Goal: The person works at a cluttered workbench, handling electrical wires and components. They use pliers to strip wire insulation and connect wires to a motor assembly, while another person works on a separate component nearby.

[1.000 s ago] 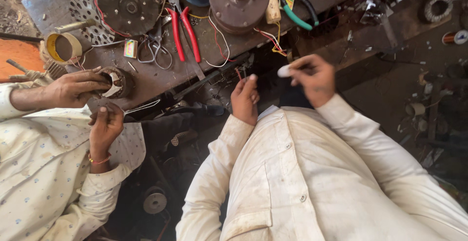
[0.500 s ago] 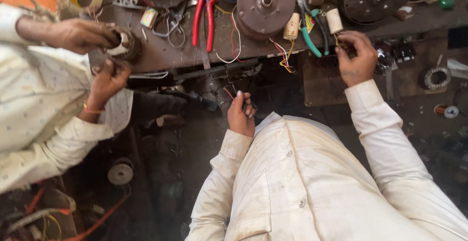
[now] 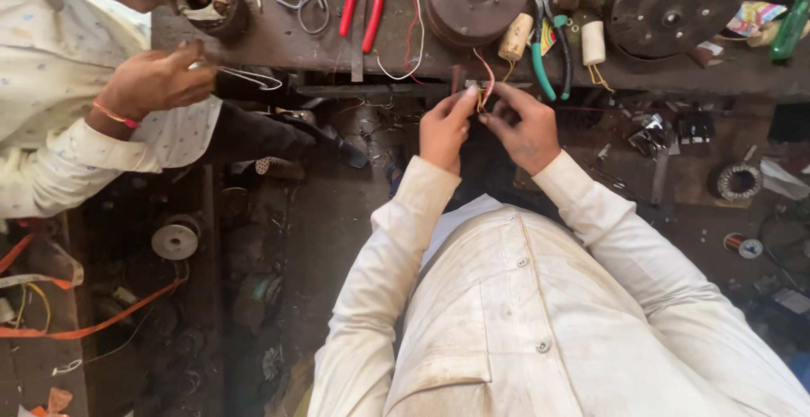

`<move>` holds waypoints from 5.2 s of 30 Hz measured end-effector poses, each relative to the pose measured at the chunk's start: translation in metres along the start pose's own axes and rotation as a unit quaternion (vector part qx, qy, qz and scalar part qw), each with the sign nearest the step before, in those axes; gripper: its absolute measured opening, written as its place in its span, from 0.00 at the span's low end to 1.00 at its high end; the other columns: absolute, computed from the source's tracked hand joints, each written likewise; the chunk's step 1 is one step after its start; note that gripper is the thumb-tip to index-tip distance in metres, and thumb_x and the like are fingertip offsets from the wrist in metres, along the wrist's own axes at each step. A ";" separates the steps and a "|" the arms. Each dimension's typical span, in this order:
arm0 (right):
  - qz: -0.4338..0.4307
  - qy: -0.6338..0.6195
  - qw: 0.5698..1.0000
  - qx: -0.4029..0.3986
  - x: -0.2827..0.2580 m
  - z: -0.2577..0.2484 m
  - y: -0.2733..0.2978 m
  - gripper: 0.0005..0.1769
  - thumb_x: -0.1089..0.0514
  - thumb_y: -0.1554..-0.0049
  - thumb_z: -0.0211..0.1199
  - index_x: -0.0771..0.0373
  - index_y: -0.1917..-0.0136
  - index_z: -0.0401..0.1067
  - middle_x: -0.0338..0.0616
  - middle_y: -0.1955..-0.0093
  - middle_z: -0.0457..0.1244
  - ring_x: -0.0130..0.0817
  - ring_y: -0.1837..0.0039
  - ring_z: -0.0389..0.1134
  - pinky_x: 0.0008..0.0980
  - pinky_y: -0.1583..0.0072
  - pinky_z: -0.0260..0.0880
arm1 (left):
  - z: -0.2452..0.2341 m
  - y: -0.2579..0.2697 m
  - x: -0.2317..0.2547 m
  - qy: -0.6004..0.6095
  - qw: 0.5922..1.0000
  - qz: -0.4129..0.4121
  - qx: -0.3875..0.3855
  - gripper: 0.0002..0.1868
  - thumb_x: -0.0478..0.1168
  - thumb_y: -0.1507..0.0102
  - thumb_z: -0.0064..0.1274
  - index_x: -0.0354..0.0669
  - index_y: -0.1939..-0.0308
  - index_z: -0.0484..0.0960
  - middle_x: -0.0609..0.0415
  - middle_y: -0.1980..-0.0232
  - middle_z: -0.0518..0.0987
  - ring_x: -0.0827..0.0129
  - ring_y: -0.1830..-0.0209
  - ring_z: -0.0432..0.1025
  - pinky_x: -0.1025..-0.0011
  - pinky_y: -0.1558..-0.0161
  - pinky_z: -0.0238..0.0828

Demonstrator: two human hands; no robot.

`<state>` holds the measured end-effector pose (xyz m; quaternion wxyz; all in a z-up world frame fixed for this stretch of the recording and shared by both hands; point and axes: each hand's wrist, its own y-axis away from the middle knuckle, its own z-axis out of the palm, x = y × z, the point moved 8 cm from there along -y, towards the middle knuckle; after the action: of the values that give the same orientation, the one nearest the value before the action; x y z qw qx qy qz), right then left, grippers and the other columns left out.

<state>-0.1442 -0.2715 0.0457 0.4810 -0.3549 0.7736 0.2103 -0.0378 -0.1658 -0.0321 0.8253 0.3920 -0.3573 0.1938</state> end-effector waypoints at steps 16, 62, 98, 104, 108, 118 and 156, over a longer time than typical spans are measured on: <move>-0.045 -0.120 0.991 0.047 0.022 0.014 0.003 0.11 0.73 0.39 0.64 0.70 0.42 0.74 0.45 0.49 0.66 0.27 0.58 0.70 0.26 0.57 0.72 | 0.027 -0.043 0.017 -0.045 0.987 -0.081 -0.131 0.14 0.46 0.37 0.63 0.38 0.59 0.79 0.67 0.76 0.68 0.85 0.84 0.55 0.80 0.82 0.46; -0.134 -0.004 0.981 0.141 -0.121 -0.140 -0.100 0.08 0.65 0.28 0.64 0.75 0.43 0.76 0.53 0.47 0.71 0.33 0.47 0.74 0.31 0.44 0.76 | -0.132 0.039 0.018 0.060 0.998 0.003 -0.013 0.07 0.36 0.33 0.56 0.36 0.55 0.77 0.61 0.70 0.70 0.82 0.82 0.56 0.80 0.78 0.52; 0.095 -0.122 0.953 0.259 -0.033 -0.198 -0.066 0.13 0.62 0.33 0.61 0.62 0.35 0.73 0.45 0.52 0.70 0.28 0.62 0.70 0.25 0.62 0.71 | 0.030 0.055 0.201 -0.221 0.843 0.378 -0.313 0.22 0.49 0.20 0.35 0.39 0.31 0.74 0.54 0.48 0.82 0.71 0.48 0.73 0.72 0.41 0.68; -0.023 -0.135 0.951 0.276 -0.065 -0.131 -0.065 0.08 0.61 0.29 0.64 0.67 0.40 0.77 0.39 0.57 0.64 0.22 0.60 0.62 0.23 0.59 0.63 | 0.054 -0.022 0.217 -0.223 0.852 0.447 -0.155 0.19 0.43 0.21 0.35 0.38 0.38 0.77 0.50 0.42 0.81 0.62 0.40 0.75 0.68 0.35 0.69; -0.151 -0.167 0.961 0.162 -0.119 -0.074 -0.122 0.15 0.53 0.28 0.58 0.68 0.41 0.76 0.41 0.49 0.70 0.23 0.48 0.70 0.24 0.45 0.70 | 0.083 -0.102 0.208 -0.260 0.901 0.341 -0.062 0.19 0.46 0.25 0.37 0.41 0.42 0.80 0.50 0.50 0.86 0.65 0.49 0.80 0.70 0.44 0.73; -0.021 -0.414 0.907 0.077 -0.105 -0.024 -0.179 0.33 0.36 0.32 0.53 0.66 0.65 0.69 0.36 0.75 0.54 0.23 0.75 0.50 0.26 0.71 0.45 | 0.102 -0.109 0.200 -0.491 0.730 0.467 0.088 0.12 0.47 0.28 0.47 0.49 0.51 0.84 0.50 0.61 0.83 0.52 0.57 0.74 0.58 0.55 0.72; 0.001 -0.408 0.912 -0.038 -0.099 -0.013 -0.185 0.29 0.42 0.31 0.52 0.66 0.65 0.70 0.36 0.73 0.57 0.20 0.72 0.52 0.24 0.68 0.47 | 0.089 -0.100 0.208 -0.481 0.743 0.430 0.176 0.11 0.47 0.29 0.48 0.47 0.59 0.82 0.47 0.64 0.81 0.49 0.66 0.76 0.55 0.65 0.72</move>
<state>0.0153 -0.3683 0.1432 0.7402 -0.2557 0.5021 0.3668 0.1229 -0.2892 0.1099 0.2891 0.3764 -0.7971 0.3733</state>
